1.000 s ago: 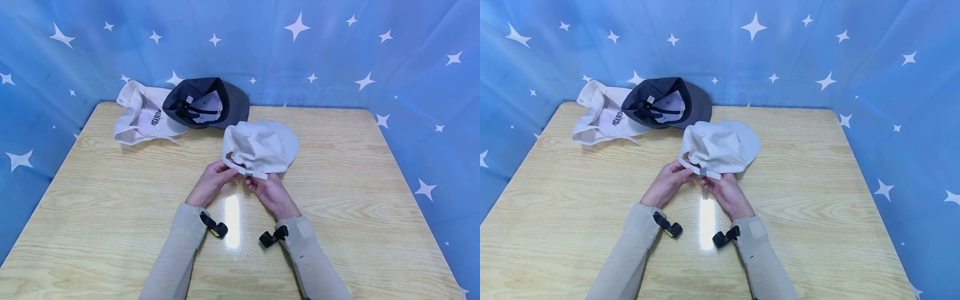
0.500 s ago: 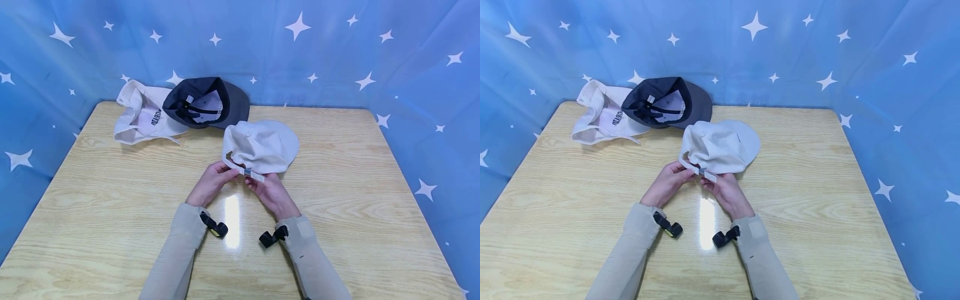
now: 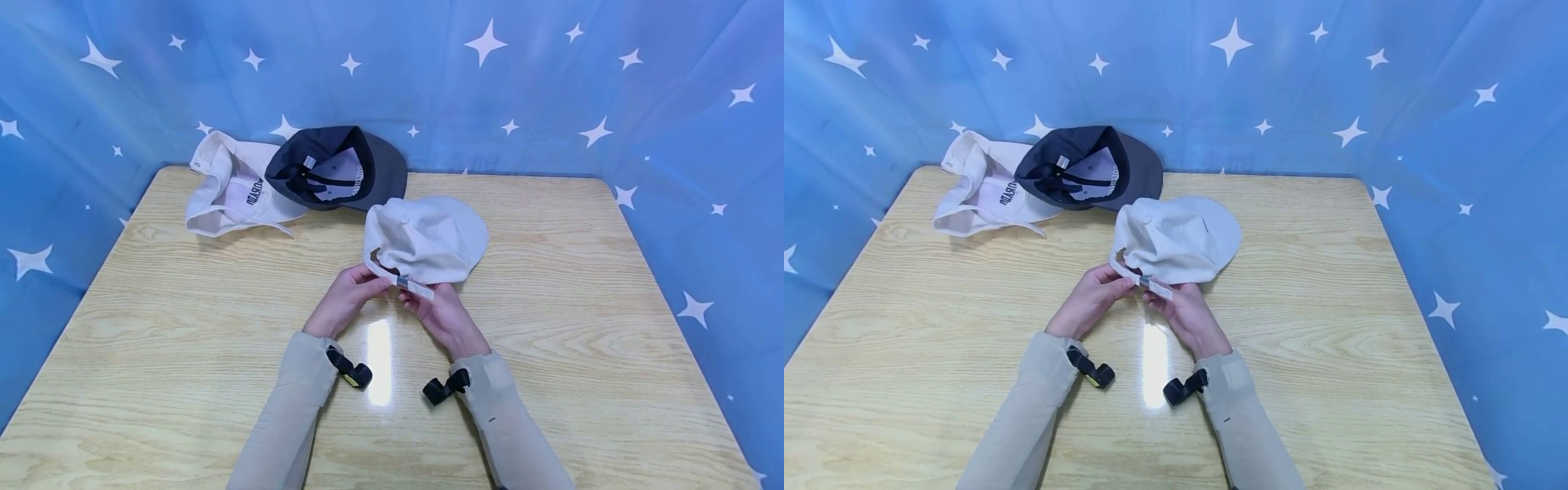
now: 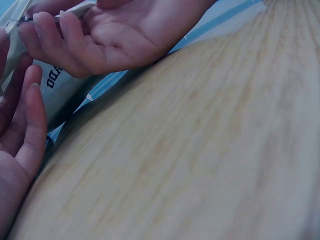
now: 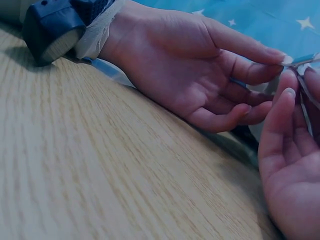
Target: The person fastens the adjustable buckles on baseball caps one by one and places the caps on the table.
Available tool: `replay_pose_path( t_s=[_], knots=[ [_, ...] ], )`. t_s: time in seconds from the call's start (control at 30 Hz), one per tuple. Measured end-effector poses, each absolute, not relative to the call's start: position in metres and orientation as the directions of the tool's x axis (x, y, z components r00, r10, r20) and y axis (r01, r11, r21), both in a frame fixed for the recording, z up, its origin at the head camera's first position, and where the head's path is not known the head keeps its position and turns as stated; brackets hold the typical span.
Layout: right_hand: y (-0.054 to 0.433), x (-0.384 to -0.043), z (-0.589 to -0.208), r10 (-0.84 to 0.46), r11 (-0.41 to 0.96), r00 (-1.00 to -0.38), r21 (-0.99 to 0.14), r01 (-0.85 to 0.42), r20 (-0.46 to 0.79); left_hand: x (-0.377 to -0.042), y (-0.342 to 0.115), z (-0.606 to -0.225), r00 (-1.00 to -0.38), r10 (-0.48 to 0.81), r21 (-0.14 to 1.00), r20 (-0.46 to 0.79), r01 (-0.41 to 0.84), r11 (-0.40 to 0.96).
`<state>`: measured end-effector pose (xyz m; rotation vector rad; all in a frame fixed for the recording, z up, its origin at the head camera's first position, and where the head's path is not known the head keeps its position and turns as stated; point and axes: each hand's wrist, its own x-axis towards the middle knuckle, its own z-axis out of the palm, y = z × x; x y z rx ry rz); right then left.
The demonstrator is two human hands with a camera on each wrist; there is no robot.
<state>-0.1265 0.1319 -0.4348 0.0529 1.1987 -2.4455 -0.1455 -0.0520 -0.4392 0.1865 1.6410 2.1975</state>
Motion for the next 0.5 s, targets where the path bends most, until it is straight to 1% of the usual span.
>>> replay_pose_path(
  t_s=[0.3,0.5],
  knots=[
    [0.13,-0.1256,-0.4324,-0.3,-0.514,-0.908,-0.752,0.413,-0.293,-0.1452,-0.0503,-0.4407,-0.92,0.369,0.968,-0.132,-0.2,-0.152],
    [0.1293,-0.1253,-0.4319,-0.288,-0.525,-0.914,-0.75,0.401,-0.287,-0.1452,-0.0502,-0.4392,-0.922,0.363,0.963,-0.138,-0.21,-0.166]
  ],
)
